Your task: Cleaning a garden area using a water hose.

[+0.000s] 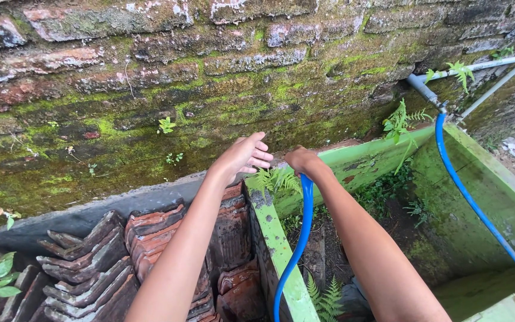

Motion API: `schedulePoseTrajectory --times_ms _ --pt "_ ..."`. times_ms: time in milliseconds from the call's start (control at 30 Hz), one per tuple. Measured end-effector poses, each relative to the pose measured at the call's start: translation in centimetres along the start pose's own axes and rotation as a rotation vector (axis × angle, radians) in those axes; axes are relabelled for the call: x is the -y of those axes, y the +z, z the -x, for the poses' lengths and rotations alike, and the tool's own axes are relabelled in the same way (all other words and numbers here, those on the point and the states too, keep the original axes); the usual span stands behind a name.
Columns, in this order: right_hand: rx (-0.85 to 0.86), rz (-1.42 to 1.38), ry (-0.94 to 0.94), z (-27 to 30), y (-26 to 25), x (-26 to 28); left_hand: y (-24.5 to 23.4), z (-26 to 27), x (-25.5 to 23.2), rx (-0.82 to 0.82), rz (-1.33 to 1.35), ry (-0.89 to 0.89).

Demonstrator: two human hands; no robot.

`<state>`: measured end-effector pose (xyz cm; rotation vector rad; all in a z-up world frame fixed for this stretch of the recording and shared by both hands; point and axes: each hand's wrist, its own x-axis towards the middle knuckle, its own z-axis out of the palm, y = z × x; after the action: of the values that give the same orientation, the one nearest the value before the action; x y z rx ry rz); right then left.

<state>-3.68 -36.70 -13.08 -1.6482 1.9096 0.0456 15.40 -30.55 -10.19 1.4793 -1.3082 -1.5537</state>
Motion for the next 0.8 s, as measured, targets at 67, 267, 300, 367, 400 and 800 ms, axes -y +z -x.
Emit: schedulePoseTrajectory --times_ms 67,267,300,367,400,800 --pt "-0.043 -0.021 -0.006 -1.1 0.5 -0.6 0.0 0.2 0.1 -0.005 -0.002 0.012" --pt "-0.118 -0.029 -0.035 0.5 0.0 -0.1 -0.1 0.5 0.5 -0.01 0.016 0.036" --pt "-0.108 -0.045 -0.024 1.7 -0.3 0.5 -0.2 0.7 0.6 -0.003 0.025 0.036" --pt "-0.101 -0.051 -0.019 1.4 0.0 0.5 -0.3 0.9 0.7 -0.009 0.024 0.032" --pt "-0.096 -0.058 -0.012 1.3 0.0 0.5 -0.4 0.9 0.7 -0.012 0.022 0.028" --pt "-0.118 -0.001 -0.064 -1.1 2.4 -0.9 -0.6 4.1 0.9 -0.033 -0.019 0.043"
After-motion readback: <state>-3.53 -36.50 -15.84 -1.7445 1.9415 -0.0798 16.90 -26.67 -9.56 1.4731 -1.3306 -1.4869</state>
